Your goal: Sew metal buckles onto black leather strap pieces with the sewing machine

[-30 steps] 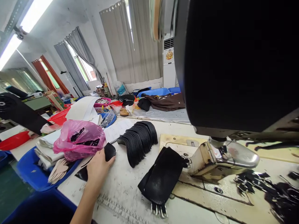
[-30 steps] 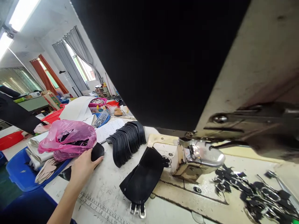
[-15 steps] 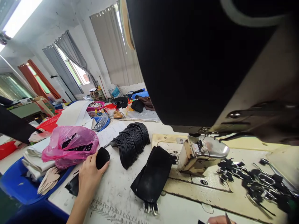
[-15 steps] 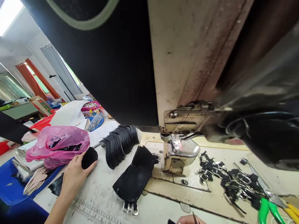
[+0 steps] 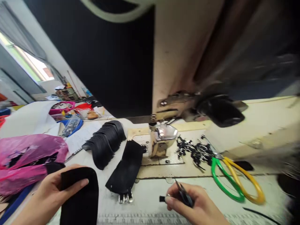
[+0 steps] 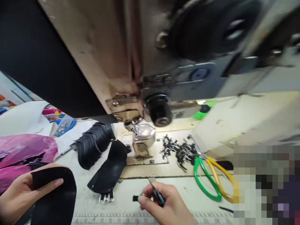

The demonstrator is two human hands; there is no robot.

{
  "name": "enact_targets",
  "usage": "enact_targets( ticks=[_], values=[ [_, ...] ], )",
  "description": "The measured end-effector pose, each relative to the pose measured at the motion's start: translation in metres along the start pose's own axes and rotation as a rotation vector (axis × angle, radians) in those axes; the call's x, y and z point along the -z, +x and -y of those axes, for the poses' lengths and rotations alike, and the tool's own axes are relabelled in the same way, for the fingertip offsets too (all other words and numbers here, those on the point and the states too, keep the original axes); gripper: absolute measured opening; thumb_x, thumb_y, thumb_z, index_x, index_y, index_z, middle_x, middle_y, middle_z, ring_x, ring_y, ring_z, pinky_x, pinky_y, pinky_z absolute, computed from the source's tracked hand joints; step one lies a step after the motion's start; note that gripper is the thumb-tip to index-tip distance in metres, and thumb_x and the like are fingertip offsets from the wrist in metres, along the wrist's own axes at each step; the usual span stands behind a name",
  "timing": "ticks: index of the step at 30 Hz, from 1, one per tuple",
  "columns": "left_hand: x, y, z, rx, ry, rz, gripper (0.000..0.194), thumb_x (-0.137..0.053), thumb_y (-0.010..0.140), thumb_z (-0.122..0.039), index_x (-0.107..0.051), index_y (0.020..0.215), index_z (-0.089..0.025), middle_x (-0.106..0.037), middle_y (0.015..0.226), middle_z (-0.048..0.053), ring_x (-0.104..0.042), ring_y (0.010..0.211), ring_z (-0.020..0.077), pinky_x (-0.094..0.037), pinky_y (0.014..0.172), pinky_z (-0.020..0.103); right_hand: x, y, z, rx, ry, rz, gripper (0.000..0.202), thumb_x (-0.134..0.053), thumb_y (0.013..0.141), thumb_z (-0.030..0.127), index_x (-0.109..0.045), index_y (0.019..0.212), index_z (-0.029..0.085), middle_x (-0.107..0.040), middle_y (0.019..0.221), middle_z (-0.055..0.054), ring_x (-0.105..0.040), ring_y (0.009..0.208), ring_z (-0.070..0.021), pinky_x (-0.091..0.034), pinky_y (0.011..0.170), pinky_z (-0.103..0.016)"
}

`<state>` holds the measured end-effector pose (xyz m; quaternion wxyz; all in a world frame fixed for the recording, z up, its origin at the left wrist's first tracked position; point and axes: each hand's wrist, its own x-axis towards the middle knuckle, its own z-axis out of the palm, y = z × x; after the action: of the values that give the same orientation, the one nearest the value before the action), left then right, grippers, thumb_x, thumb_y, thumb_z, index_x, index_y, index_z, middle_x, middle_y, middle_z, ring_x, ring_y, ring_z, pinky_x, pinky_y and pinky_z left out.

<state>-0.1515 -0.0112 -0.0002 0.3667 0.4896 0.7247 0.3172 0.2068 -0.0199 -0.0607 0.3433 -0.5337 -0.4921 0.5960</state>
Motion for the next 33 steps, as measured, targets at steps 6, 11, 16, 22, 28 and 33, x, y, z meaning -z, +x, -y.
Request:
enact_targets(
  ticks=[6,11,16,22,28,33],
  values=[
    [-0.091,-0.033,-0.062,0.199,-0.103,0.532,0.04,-0.079,0.065,-0.056,-0.071,0.087,-0.023,-0.073,0.075,-0.004,-0.068,0.08,0.0217,-0.053,0.071,0.027,0.009,-0.009,0.024,-0.017,0.052,0.117,0.018,-0.072,0.08,0.033,-0.067,0.075,0.016,-0.065,0.068,0.001,-0.053,0.068,-0.0153,-0.039,0.065,-0.025],
    [-0.131,-0.029,-0.082,0.1,0.192,0.729,0.05,-0.067,0.073,-0.061,-0.064,0.101,-0.02,-0.071,0.097,0.002,-0.064,0.094,0.0249,-0.05,0.079,0.031,0.02,-0.019,0.034,0.012,-0.041,0.092,0.016,-0.071,0.081,0.029,-0.068,0.071,0.016,-0.063,0.067,0.002,-0.054,0.069,-0.0153,-0.039,0.066,-0.025],
    [-0.144,-0.022,-0.079,-0.001,0.243,0.698,0.053,-0.068,0.071,-0.063,-0.064,0.099,-0.018,-0.067,0.101,0.005,-0.062,0.092,0.0265,-0.05,0.078,0.033,0.029,-0.021,0.032,0.011,0.012,0.11,0.017,-0.072,0.08,0.03,-0.069,0.072,0.015,-0.064,0.066,0.001,-0.052,0.065,-0.0147,-0.036,0.063,-0.027],
    [-0.148,-0.02,-0.075,0.058,0.14,0.742,0.051,-0.074,0.07,-0.06,-0.06,0.097,-0.018,-0.071,0.09,0.001,-0.066,0.086,0.0235,-0.052,0.07,0.031,0.034,-0.018,0.029,-0.032,0.108,0.146,0.02,-0.078,0.077,0.032,-0.069,0.076,0.014,-0.068,0.068,0.0,-0.05,0.065,-0.0135,-0.035,0.063,-0.025],
    [-0.147,-0.02,-0.081,0.084,0.148,0.763,0.05,-0.074,0.072,-0.058,-0.058,0.094,-0.017,-0.07,0.084,-0.001,-0.066,0.08,0.021,-0.051,0.066,0.029,0.036,-0.017,0.037,-0.088,0.192,0.188,0.024,-0.082,0.072,0.034,-0.068,0.075,0.015,-0.069,0.066,-0.001,-0.054,0.067,-0.0146,-0.039,0.067,-0.026],
    [-0.146,-0.019,-0.088,0.056,0.167,0.774,0.046,-0.073,0.073,-0.057,-0.061,0.095,-0.018,-0.067,0.09,-0.002,-0.063,0.084,0.0199,-0.05,0.07,0.028,0.037,-0.012,0.042,-0.115,0.21,0.228,0.023,-0.084,0.069,0.031,-0.069,0.074,0.015,-0.068,0.064,0.001,-0.054,0.064,-0.0128,-0.037,0.063,-0.024]
  ],
)
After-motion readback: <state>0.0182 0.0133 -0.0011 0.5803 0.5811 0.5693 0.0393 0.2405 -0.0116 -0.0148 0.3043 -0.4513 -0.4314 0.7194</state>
